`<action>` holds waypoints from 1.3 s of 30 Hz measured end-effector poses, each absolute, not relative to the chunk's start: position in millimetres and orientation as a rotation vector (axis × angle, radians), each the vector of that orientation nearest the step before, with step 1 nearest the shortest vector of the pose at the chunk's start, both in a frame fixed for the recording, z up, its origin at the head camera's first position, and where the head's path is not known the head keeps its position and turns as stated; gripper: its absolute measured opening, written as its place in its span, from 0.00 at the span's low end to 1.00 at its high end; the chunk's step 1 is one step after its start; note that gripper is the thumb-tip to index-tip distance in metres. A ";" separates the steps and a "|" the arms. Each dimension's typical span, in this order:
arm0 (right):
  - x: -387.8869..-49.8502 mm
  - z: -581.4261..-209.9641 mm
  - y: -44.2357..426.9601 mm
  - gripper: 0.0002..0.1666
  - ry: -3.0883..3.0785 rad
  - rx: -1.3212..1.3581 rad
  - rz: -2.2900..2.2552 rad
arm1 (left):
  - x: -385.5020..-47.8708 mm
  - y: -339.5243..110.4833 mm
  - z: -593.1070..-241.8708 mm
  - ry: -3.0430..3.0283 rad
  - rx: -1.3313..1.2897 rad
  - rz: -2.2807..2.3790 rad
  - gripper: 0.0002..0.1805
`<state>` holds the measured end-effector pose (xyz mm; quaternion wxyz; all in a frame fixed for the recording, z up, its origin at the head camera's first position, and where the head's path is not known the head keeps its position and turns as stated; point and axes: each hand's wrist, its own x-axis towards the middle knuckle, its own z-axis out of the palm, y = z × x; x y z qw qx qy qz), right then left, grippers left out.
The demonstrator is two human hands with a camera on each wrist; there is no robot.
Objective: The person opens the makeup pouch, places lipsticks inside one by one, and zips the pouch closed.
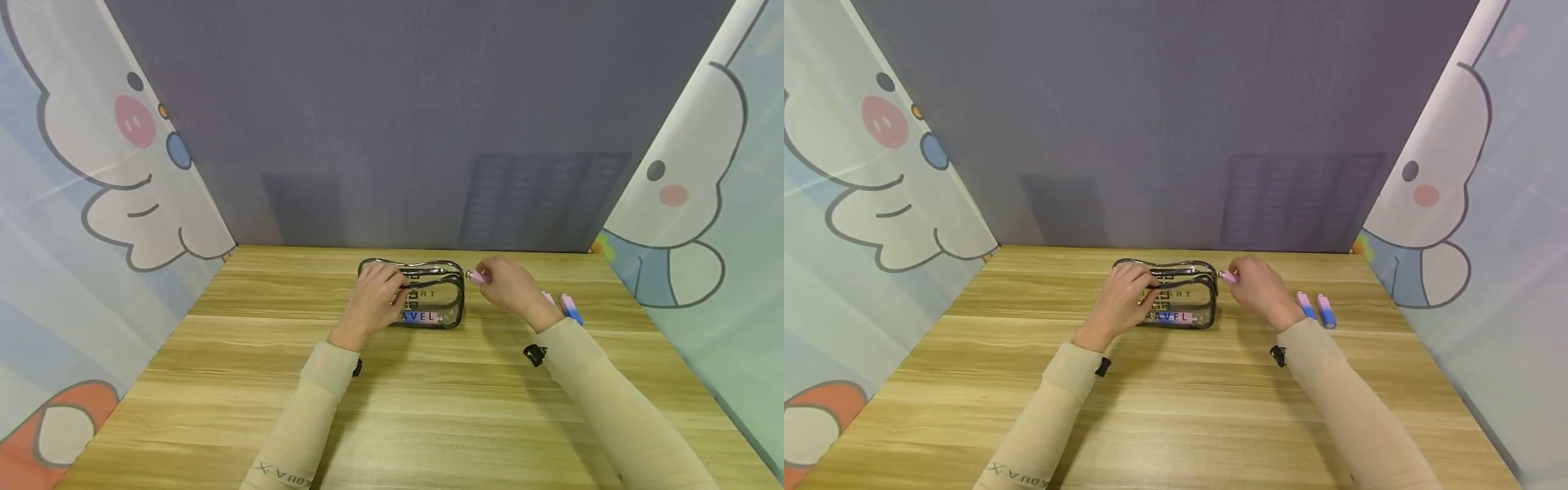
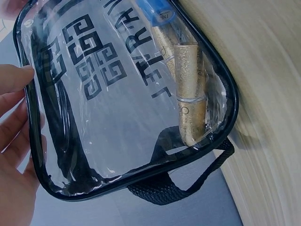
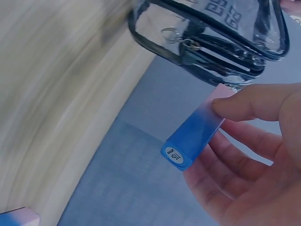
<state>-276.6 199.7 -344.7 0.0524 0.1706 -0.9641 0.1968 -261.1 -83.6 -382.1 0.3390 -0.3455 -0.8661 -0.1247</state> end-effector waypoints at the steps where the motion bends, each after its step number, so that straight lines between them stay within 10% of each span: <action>1: -276.0 -343.2 199.1 0.16 -2.928 0.522 0.602 | -261.0 -83.5 -382.2 -2.255 -0.900 -0.324 0.05; 39: -266.7 -296.3 171.3 0.17 -2.782 0.649 0.732 | -259.6 -84.1 -382.1 -2.255 -0.904 -0.315 0.05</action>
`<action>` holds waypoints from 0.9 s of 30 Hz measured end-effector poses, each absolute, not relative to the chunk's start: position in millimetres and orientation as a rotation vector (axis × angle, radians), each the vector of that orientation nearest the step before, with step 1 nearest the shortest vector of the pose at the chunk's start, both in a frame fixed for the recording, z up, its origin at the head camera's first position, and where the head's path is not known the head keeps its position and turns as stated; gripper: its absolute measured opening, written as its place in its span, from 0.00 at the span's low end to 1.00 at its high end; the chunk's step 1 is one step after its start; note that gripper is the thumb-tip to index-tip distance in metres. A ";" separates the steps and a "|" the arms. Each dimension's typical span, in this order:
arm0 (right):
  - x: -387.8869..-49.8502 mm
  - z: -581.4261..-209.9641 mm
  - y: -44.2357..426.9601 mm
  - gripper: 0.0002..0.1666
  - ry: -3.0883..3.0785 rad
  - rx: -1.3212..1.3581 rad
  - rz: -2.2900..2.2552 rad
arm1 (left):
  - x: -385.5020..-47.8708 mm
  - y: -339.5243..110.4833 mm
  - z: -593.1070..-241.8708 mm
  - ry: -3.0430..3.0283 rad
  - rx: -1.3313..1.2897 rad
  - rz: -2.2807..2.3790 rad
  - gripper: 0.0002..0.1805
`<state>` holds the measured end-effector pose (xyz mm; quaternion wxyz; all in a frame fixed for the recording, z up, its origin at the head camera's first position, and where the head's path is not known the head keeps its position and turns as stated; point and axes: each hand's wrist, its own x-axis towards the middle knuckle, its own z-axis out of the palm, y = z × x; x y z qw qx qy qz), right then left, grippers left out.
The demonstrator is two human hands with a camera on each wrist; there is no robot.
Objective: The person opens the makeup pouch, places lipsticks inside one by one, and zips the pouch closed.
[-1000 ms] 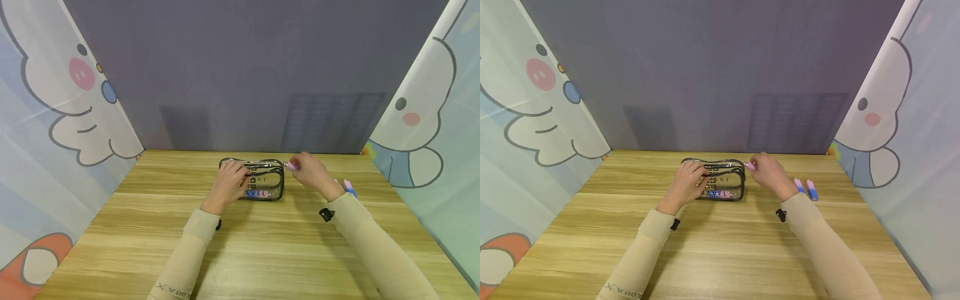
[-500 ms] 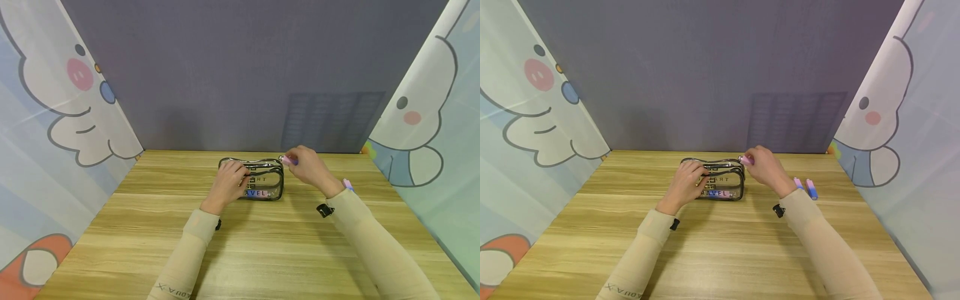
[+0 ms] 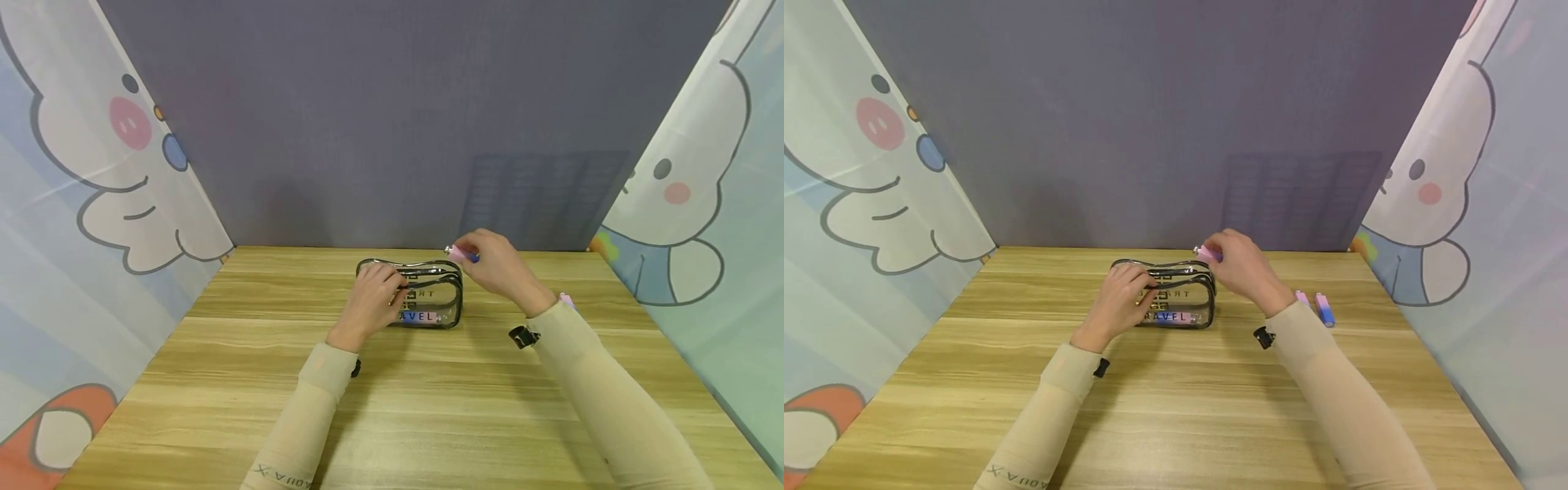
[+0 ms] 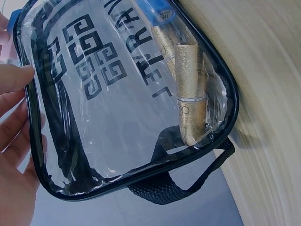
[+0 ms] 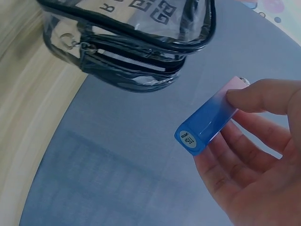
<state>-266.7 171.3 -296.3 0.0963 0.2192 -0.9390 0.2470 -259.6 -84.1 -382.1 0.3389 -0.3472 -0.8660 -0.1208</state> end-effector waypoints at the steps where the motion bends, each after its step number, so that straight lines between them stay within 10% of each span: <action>1: -266.8 -295.5 170.0 0.17 -2.780 0.654 0.739 | -259.6 -84.1 -382.3 -2.253 -0.904 -0.316 0.05; 27: -277.9 -297.7 144.1 0.16 -2.742 0.730 0.915 | -262.5 -83.0 -383.4 -2.224 -0.912 -0.329 0.05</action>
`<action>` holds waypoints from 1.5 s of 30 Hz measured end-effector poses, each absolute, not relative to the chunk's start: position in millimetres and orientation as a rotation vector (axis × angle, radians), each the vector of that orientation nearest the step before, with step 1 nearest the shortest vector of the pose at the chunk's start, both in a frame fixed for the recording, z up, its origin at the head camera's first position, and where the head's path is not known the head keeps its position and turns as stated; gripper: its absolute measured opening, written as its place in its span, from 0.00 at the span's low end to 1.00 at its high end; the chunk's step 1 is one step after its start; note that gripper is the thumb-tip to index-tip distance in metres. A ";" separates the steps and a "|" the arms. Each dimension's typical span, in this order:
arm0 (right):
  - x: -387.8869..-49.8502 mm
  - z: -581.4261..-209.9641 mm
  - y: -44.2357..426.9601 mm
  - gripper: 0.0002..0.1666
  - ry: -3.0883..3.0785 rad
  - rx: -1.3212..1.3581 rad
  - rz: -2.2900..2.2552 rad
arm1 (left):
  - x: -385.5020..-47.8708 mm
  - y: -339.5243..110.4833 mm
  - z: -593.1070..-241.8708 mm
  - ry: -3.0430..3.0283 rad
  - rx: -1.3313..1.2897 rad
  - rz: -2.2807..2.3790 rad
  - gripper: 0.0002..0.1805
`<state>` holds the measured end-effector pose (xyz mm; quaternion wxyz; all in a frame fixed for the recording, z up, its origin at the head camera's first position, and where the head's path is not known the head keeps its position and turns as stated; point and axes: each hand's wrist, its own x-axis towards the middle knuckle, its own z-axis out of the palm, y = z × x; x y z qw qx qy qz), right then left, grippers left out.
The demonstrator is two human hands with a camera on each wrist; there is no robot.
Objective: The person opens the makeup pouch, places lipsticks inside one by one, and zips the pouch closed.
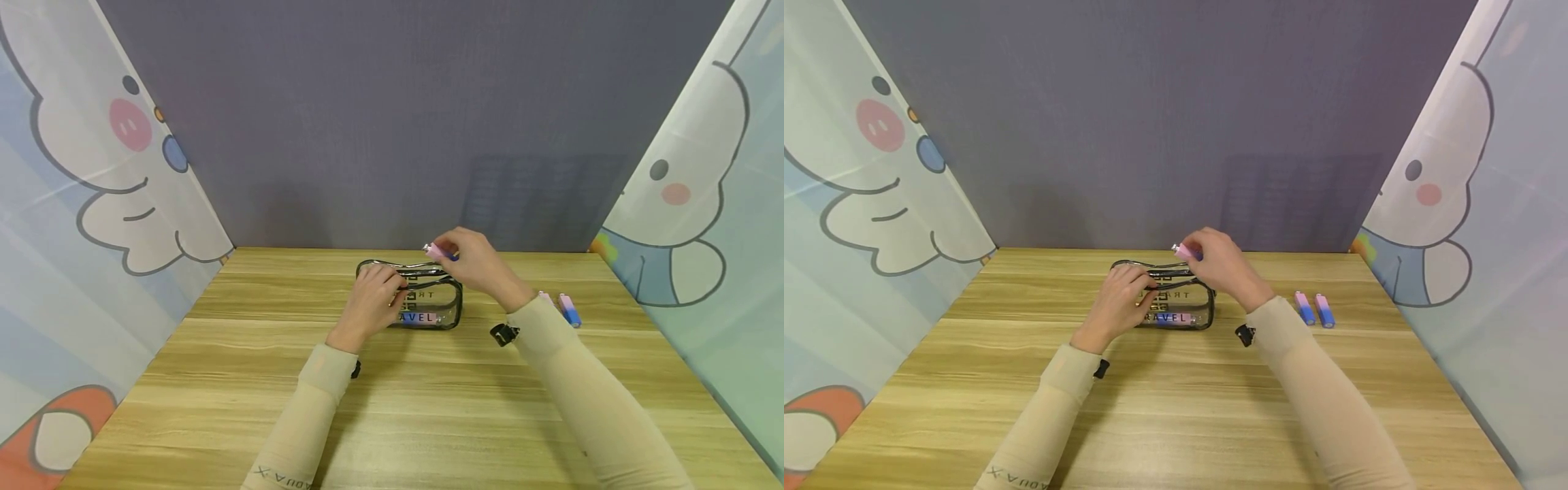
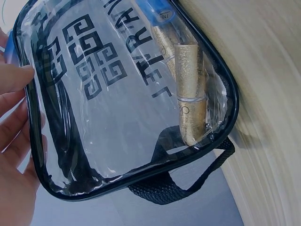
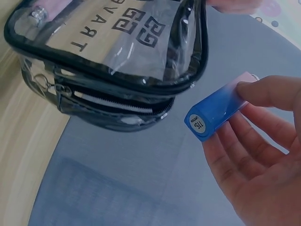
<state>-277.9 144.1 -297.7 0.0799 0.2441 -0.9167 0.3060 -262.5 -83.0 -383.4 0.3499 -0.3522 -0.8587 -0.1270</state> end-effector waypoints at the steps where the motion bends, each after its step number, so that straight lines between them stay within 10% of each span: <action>1: -278.2 -298.4 143.2 0.16 -2.739 0.738 0.915 | -262.6 -83.0 -383.5 -2.222 -0.912 -0.328 0.05; 45: -292.1 -320.7 115.9 0.13 -2.909 0.800 0.720 | -261.9 -78.7 -382.8 -2.240 -0.911 -0.322 0.06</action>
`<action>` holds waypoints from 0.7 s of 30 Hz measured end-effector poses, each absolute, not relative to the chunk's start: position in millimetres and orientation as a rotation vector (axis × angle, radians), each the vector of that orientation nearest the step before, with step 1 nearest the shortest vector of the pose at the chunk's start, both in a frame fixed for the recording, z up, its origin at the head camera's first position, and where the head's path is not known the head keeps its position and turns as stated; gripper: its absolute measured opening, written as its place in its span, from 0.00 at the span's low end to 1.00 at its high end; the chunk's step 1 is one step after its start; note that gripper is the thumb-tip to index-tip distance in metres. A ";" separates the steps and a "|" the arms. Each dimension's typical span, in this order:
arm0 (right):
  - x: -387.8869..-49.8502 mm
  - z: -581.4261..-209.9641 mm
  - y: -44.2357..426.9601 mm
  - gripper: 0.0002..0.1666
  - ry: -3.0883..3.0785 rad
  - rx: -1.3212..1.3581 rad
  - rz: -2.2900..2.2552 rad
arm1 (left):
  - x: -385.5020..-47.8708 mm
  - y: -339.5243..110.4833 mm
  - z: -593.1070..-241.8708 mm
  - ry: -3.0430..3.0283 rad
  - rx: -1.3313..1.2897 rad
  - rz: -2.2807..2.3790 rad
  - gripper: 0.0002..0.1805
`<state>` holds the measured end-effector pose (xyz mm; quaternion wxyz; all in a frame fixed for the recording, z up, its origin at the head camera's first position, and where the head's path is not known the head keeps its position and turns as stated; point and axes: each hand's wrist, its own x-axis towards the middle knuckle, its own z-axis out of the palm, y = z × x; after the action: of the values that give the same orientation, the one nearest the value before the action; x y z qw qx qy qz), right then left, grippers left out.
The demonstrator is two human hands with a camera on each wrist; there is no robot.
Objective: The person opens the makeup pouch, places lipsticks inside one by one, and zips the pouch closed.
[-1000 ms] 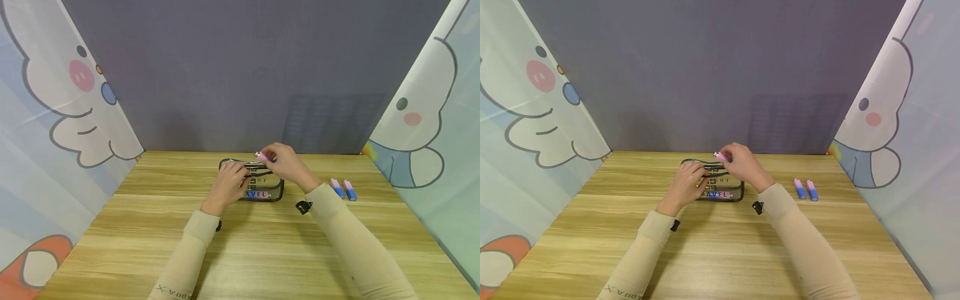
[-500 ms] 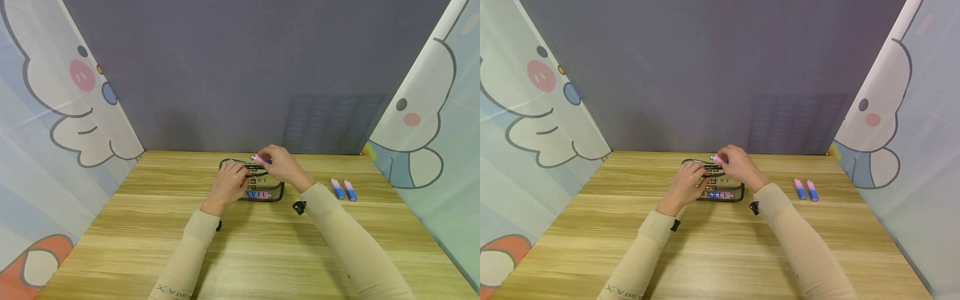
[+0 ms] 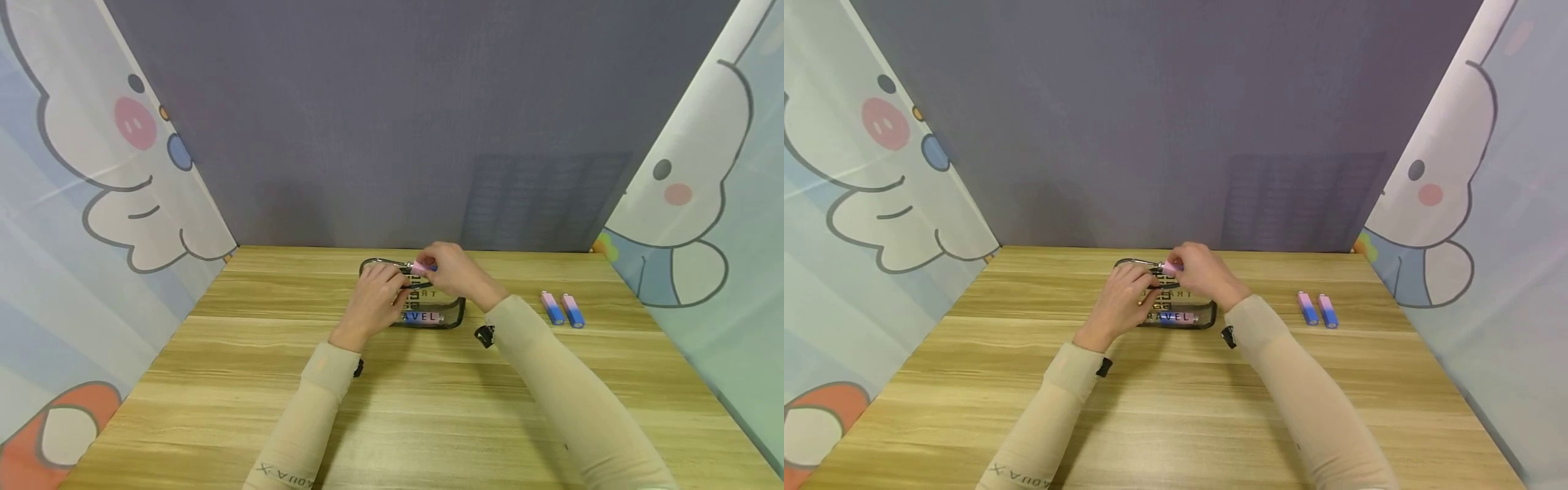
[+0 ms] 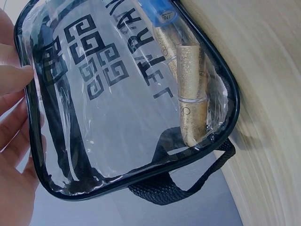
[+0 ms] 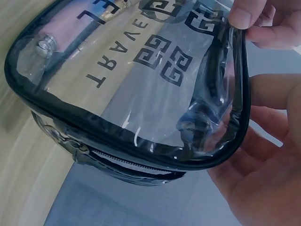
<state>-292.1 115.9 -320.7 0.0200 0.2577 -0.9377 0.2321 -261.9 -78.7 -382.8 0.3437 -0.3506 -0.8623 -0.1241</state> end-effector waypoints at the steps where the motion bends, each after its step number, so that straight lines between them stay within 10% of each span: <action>1: -292.3 -320.4 115.7 0.13 -2.914 0.800 0.709 | -262.1 -78.8 -383.0 -2.239 -0.911 -0.320 0.06; 21: -287.0 -316.7 123.2 0.16 -2.895 0.852 0.642 | -263.6 -79.9 -383.7 -2.245 -0.903 -0.298 0.05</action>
<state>-287.0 123.2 -316.7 0.0281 0.2761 -0.9380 0.2079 -263.6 -79.9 -383.7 0.3443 -0.3477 -0.8645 -0.1145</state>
